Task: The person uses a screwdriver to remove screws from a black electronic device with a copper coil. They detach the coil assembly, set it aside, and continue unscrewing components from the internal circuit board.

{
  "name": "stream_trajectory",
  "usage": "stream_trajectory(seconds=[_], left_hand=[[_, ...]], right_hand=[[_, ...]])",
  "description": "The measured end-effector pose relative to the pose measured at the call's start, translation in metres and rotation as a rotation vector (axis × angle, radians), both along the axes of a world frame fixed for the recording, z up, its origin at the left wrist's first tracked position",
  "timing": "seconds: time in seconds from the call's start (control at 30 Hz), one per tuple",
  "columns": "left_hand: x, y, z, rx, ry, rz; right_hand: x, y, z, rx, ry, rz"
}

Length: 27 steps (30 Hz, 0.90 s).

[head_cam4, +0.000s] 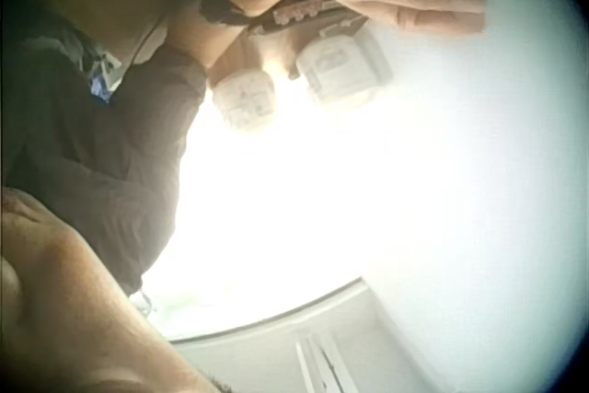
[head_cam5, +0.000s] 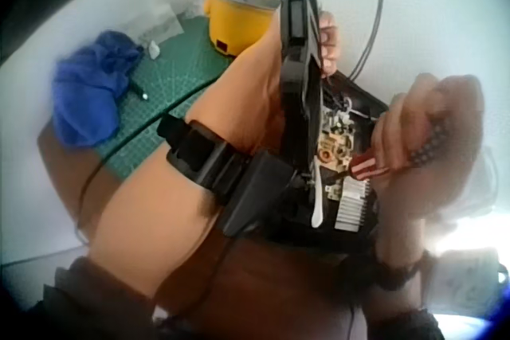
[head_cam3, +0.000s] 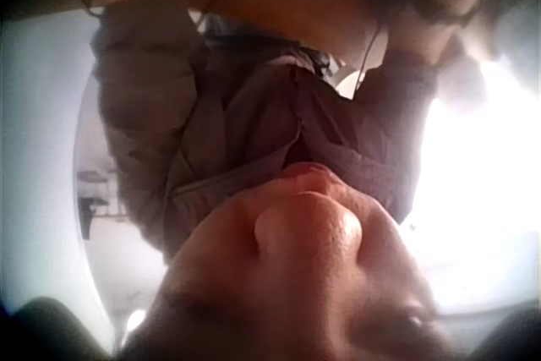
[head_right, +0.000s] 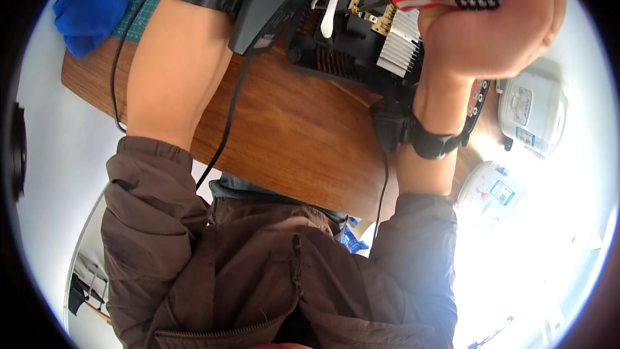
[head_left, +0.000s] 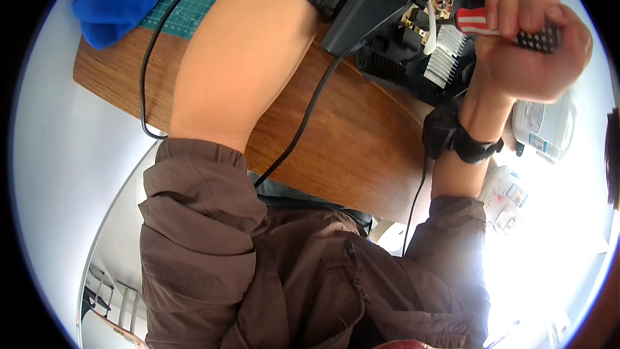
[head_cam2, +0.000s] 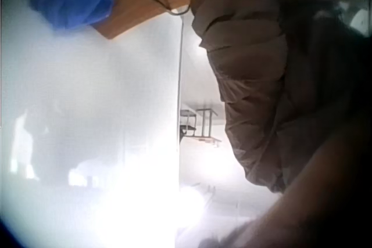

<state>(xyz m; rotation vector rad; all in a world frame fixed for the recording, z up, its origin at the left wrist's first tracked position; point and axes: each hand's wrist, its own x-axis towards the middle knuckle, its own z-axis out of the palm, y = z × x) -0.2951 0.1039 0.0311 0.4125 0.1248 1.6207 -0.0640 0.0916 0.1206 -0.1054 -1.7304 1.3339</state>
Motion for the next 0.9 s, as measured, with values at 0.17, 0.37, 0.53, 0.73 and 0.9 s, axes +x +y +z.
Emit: stream_trajectory(seconds=[0.17, 0.37, 0.53, 0.73, 0.9], left_hand=[[0.001, 0.000, 0.000, -0.008, 0.025, 0.012], [-0.004, 0.001, 0.002, -0.002, 0.065, 0.009], [-0.005, 0.002, 0.005, 0.007, 0.105, 0.010], [0.002, 0.006, 0.008, 0.001, 0.141, -0.006], [0.001, 0.006, 0.009, -0.008, 0.173, 0.005]], right_hand=[[-0.019, -0.010, 0.001, 0.178, 0.016, 0.186], [-0.029, -0.018, 0.001, 0.708, -0.145, -0.609], [-0.014, -0.021, 0.001, 0.629, -0.177, -0.914], [-0.015, -0.032, -0.001, 0.515, 0.039, -0.709], [-0.021, -0.035, -0.001, 0.281, 0.144, -0.338]])
